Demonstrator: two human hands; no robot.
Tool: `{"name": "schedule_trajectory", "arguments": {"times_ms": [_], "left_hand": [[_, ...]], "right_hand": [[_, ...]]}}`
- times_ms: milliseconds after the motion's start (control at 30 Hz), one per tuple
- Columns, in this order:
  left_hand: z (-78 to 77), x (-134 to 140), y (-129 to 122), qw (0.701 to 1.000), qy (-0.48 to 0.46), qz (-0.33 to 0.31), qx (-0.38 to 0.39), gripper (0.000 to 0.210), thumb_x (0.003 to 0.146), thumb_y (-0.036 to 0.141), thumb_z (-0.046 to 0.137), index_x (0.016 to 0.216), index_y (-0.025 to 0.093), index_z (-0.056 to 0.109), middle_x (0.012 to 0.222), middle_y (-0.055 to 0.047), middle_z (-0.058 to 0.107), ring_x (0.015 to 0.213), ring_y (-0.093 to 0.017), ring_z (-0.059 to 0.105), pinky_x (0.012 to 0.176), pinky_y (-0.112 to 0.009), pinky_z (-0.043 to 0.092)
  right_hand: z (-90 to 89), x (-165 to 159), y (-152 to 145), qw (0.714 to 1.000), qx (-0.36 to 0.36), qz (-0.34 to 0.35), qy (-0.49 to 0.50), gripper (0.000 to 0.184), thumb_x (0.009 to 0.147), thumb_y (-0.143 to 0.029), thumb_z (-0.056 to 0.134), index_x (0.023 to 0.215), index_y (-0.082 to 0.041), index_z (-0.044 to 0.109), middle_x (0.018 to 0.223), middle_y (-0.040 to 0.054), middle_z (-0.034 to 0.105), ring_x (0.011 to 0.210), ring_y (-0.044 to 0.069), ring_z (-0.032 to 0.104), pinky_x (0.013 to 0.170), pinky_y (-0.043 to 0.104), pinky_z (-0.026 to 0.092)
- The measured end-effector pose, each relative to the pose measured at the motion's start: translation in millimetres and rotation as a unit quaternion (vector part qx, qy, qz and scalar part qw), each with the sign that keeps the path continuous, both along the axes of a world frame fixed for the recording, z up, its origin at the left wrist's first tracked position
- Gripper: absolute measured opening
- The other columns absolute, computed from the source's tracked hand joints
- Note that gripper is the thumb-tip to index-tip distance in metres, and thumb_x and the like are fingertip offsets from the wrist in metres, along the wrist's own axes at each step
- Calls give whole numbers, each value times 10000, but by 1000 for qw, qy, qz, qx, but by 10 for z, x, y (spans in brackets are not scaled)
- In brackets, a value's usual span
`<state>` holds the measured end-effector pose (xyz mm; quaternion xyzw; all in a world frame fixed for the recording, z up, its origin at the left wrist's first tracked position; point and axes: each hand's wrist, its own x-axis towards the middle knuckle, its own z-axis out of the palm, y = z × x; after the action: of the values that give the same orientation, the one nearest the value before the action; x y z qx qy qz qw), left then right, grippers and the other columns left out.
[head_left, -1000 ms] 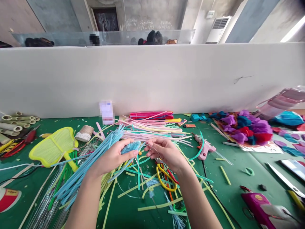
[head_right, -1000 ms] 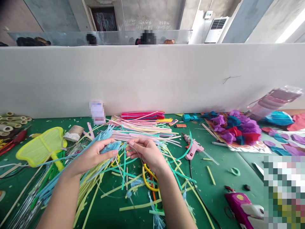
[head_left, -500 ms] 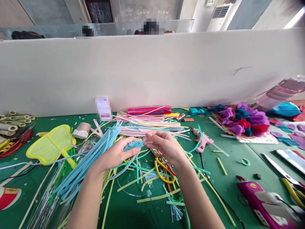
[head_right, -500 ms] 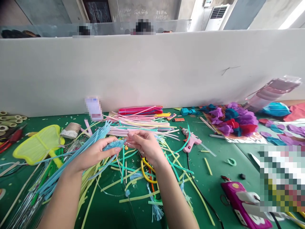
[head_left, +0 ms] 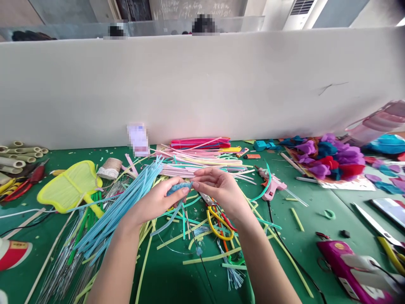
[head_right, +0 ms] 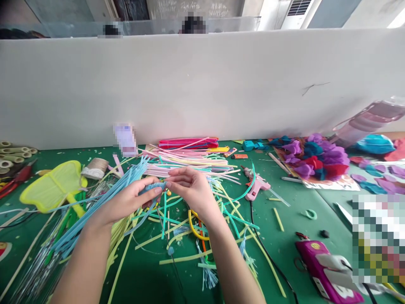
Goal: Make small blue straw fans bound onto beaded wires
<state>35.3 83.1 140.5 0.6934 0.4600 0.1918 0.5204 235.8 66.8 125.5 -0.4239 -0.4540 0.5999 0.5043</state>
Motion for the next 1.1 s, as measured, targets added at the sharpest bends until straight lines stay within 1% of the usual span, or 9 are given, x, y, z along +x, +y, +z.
{"name": "schedule_trajectory", "arguments": {"times_ms": [167,367,500,633,700,767,900,1000,1100], "left_hand": [[38,48,-23,999,-25,7,47,305,964,477,524,926,189,617,816,6,623,745,-161,558,657,-247,399],[-60,75,15,998,-59,21,31,298,969,473,522,994,196,629,766,21,589,670,-135,502,607,-238,359],[-107,62,23,996,-75,32,20,342,955,514,530,1007,194,641,770,19,575,612,-120,445,546,-229,330],[-131,52,32,996,-79,40,34,381,948,526,537,1091,196,661,795,3,592,628,-127,459,537,-228,333],[-132,52,35,995,-79,46,28,390,941,525,551,1115,195,663,785,2,591,621,-129,460,528,-230,332],[-109,47,27,994,-89,56,13,385,937,517,562,1138,202,654,807,-3,603,633,-131,480,535,-229,347],[12,18,-29,994,-96,60,1,316,956,456,554,1158,224,627,965,-33,640,797,-163,572,630,-237,419],[86,8,-76,992,-111,61,-2,278,947,398,582,1180,246,580,1002,-20,620,782,-148,570,614,-231,427],[94,30,-97,985,-149,84,7,267,923,358,626,1159,251,560,970,1,598,760,-132,564,595,-219,434]], "right_hand": [[33,-49,-36,1000,25,-10,-3,329,714,-313,847,980,-204,687,903,43,767,870,182,731,820,317,585],[22,-125,-64,987,102,-68,-101,268,814,-214,725,1070,-218,646,898,38,775,839,197,747,779,336,584],[47,-182,-114,955,179,-96,-215,303,846,-135,655,1125,-247,619,935,11,776,907,193,741,845,344,563],[70,-225,-164,896,274,-90,-339,316,876,-105,580,1158,-246,606,1029,28,766,1053,223,690,916,389,528],[76,-221,-168,880,299,-79,-360,307,881,-99,551,1144,-243,620,1067,38,756,1098,227,663,942,395,513],[85,-189,-152,906,271,-79,-316,263,891,-132,556,1116,-242,637,1075,41,752,1079,216,672,937,380,518],[109,-68,-82,985,93,-78,-120,230,940,-370,579,1090,-217,662,1021,65,758,969,206,715,785,317,561],[122,8,-45,995,1,-23,-99,359,921,-517,590,968,-183,713,895,67,758,844,190,712,683,269,528],[136,50,-42,995,-10,-3,-95,423,904,-573,594,869,-173,725,818,54,743,729,159,680,623,248,482]]}}
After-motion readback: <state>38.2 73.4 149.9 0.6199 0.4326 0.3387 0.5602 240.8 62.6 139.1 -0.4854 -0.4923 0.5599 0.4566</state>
